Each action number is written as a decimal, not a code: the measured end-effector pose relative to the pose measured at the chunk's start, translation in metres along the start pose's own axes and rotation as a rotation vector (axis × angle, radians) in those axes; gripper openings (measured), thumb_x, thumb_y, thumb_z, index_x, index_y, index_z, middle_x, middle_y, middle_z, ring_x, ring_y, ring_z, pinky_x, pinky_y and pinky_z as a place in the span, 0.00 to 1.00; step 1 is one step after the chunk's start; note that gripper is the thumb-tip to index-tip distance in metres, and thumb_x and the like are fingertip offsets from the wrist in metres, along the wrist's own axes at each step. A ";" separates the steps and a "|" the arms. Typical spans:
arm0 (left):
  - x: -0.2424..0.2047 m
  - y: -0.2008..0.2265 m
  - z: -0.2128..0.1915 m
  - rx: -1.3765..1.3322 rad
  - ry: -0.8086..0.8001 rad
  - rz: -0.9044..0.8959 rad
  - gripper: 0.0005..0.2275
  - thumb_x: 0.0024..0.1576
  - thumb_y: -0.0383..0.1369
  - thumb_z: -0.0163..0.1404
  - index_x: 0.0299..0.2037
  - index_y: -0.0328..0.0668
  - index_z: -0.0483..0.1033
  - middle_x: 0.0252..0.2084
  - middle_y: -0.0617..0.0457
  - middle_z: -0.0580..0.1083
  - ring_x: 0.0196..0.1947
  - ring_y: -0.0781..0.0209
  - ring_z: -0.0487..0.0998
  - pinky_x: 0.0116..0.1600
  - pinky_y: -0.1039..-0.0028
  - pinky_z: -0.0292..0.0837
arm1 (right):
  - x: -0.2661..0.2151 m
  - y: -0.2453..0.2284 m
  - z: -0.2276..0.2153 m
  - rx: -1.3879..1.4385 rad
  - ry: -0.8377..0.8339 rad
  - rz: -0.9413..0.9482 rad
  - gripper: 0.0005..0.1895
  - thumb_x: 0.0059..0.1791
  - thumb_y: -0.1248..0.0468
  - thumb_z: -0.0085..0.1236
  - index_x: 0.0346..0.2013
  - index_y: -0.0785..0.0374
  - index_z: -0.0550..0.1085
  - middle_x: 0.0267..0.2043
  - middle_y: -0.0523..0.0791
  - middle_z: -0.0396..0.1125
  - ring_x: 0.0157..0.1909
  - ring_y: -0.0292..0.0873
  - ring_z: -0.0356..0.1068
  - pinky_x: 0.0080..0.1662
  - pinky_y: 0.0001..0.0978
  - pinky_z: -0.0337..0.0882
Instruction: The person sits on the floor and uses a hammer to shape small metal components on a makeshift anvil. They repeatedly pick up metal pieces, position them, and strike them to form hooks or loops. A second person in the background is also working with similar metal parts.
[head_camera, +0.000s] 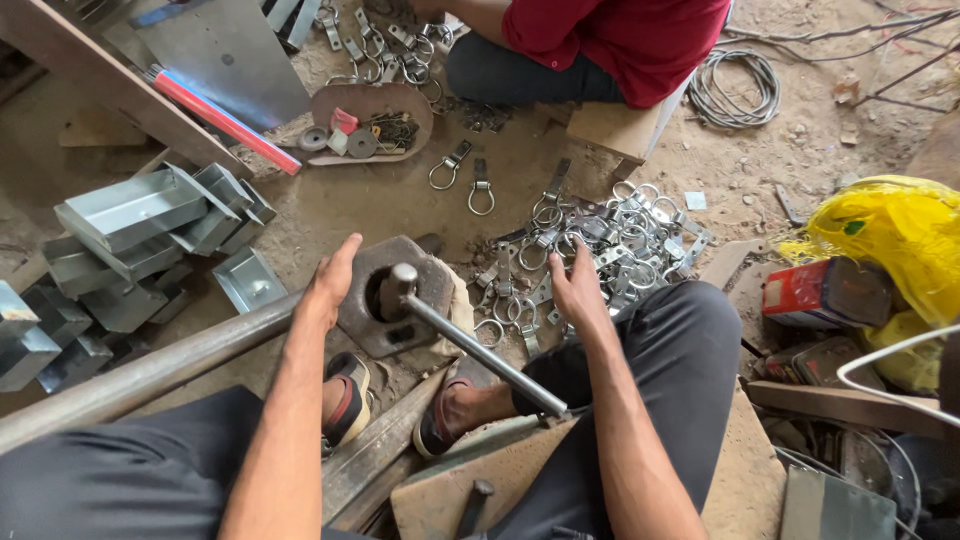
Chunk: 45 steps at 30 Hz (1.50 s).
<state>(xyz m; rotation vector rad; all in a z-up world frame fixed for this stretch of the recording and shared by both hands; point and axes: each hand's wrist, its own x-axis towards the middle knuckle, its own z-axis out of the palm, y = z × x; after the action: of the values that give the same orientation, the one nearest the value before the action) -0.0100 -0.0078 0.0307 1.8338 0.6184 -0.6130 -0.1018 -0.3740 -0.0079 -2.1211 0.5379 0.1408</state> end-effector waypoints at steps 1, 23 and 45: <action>0.002 0.000 0.000 0.004 0.004 -0.019 0.42 0.56 0.59 0.43 0.73 0.30 0.55 0.76 0.34 0.53 0.77 0.40 0.52 0.76 0.53 0.46 | 0.012 0.006 0.009 0.058 -0.025 0.057 0.35 0.56 0.50 0.42 0.71 0.69 0.52 0.66 0.62 0.61 0.63 0.57 0.67 0.61 0.52 0.69; 0.002 0.008 0.003 -0.034 -0.015 -0.031 0.25 0.62 0.48 0.41 0.52 0.33 0.80 0.51 0.43 0.80 0.54 0.55 0.77 0.60 0.68 0.68 | 0.108 0.195 0.202 -0.361 -0.591 0.039 0.16 0.57 0.55 0.46 0.49 0.60 0.77 0.50 0.51 0.69 0.56 0.51 0.62 0.63 0.52 0.64; 0.029 -0.028 0.001 0.029 0.104 0.148 0.27 0.60 0.52 0.45 0.38 0.27 0.78 0.36 0.46 0.76 0.40 0.58 0.73 0.48 0.63 0.71 | 0.070 0.150 0.139 -0.132 -0.451 0.300 0.21 0.52 0.58 0.57 0.59 0.58 0.74 0.51 0.52 0.74 0.50 0.50 0.74 0.53 0.45 0.76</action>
<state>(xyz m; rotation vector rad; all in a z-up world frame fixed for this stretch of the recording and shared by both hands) -0.0072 0.0036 -0.0079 1.9280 0.5392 -0.4324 -0.0888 -0.3576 -0.2232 -2.0329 0.5798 0.8215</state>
